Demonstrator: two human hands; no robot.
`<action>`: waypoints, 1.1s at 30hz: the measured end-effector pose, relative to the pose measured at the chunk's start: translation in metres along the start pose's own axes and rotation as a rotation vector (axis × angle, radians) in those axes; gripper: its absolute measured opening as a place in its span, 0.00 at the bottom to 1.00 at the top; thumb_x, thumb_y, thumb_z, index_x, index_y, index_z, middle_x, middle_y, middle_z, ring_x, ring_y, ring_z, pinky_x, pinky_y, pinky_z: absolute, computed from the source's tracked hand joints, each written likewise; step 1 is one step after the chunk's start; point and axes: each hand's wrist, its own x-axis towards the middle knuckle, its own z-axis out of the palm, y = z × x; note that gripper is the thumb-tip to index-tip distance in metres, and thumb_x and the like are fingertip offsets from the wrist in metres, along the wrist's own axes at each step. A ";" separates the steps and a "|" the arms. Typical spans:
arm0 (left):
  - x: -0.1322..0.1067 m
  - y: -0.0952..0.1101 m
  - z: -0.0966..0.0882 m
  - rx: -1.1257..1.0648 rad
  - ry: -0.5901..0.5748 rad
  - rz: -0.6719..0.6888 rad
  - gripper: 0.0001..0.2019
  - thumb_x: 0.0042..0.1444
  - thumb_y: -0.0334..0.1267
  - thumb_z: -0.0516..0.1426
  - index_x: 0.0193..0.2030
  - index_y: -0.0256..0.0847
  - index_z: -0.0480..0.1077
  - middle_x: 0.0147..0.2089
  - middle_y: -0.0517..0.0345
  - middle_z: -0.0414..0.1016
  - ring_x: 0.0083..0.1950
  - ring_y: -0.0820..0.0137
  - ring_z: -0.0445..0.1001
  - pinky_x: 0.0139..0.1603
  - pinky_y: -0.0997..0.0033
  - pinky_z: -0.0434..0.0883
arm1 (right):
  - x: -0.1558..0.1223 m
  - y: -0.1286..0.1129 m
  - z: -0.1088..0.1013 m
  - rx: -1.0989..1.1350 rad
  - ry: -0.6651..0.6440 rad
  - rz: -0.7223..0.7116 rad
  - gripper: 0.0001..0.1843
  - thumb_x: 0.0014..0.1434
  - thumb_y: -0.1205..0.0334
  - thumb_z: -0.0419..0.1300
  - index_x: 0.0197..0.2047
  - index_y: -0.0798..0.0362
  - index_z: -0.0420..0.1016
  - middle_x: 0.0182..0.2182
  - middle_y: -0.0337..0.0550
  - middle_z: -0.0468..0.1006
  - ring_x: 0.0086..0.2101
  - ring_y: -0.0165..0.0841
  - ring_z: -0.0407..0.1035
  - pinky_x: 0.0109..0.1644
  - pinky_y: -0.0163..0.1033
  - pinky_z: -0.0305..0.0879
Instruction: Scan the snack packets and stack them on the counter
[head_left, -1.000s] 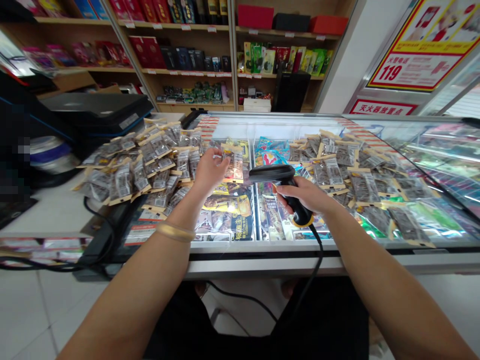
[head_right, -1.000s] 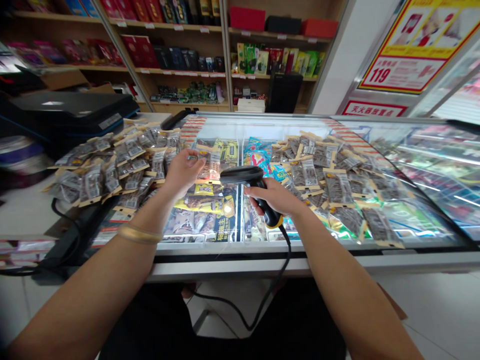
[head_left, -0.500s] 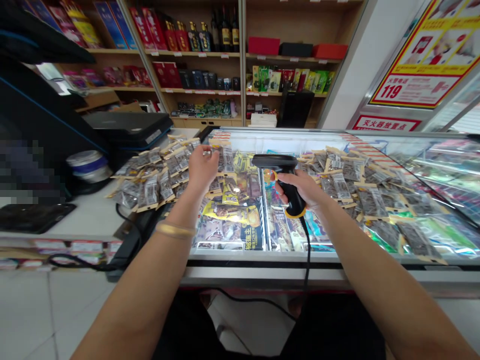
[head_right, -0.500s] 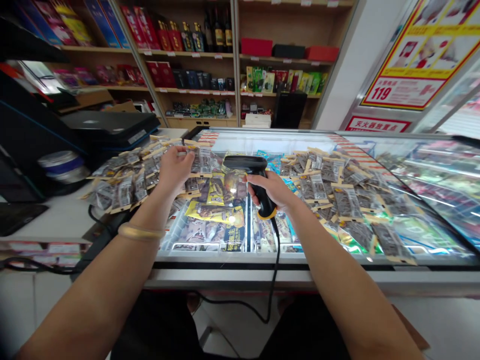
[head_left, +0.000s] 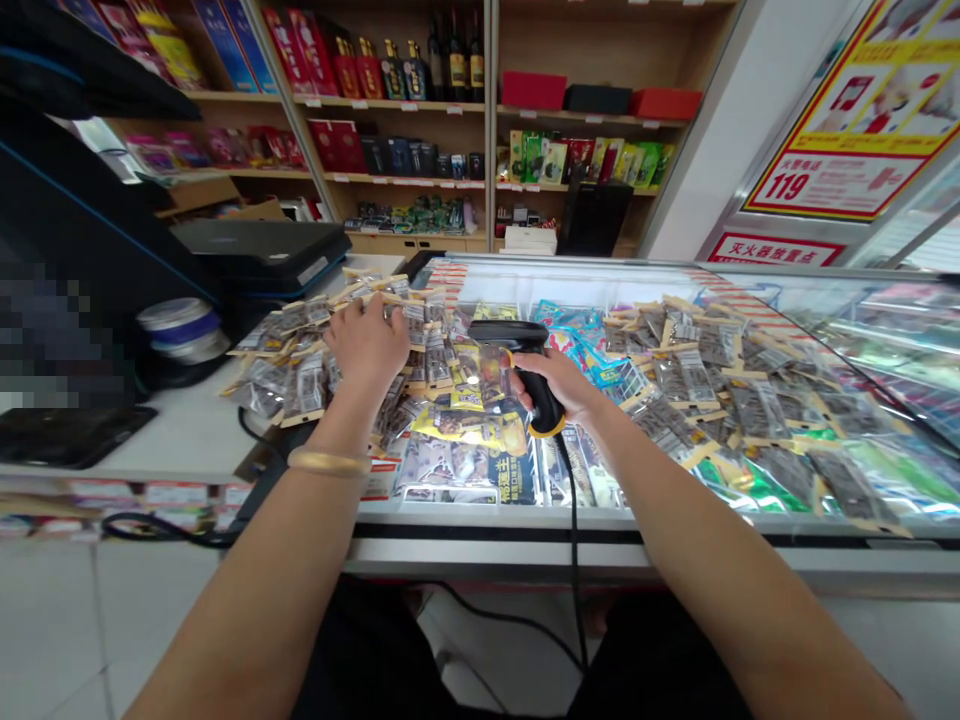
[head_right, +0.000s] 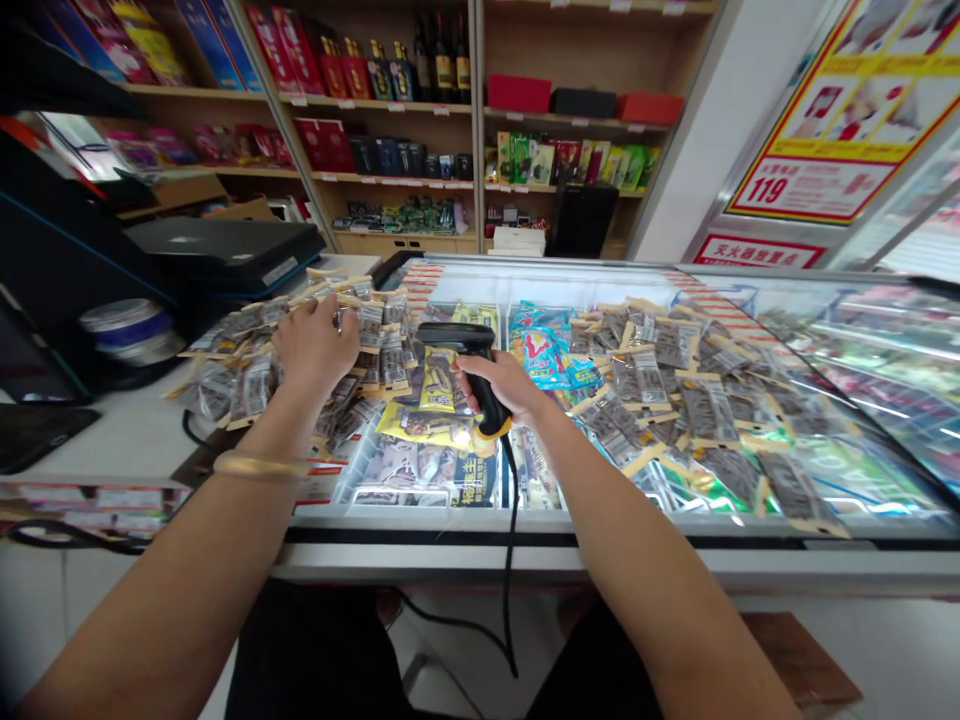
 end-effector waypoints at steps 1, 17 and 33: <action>0.000 0.000 0.000 -0.009 0.009 -0.003 0.26 0.63 0.45 0.53 0.65 0.41 0.72 0.69 0.33 0.68 0.71 0.36 0.60 0.69 0.29 0.54 | -0.001 0.000 -0.001 -0.002 0.010 0.000 0.19 0.46 0.49 0.70 0.35 0.53 0.73 0.18 0.35 0.71 0.16 0.28 0.63 0.19 0.34 0.59; -0.063 0.135 0.047 -0.256 -0.301 0.342 0.18 0.63 0.41 0.56 0.57 0.39 0.76 0.61 0.42 0.76 0.65 0.51 0.71 0.69 0.47 0.64 | -0.073 -0.051 -0.098 -0.038 0.244 -0.100 0.24 0.44 0.48 0.73 0.39 0.52 0.73 0.20 0.34 0.71 0.17 0.27 0.63 0.19 0.34 0.59; -0.133 0.200 0.086 -0.209 -0.818 0.469 0.23 0.46 0.48 0.72 0.46 0.43 0.75 0.68 0.43 0.70 0.74 0.45 0.60 0.73 0.44 0.58 | -0.111 -0.038 -0.168 -0.054 0.392 -0.075 0.24 0.43 0.47 0.75 0.35 0.51 0.71 0.20 0.35 0.71 0.17 0.28 0.63 0.18 0.35 0.59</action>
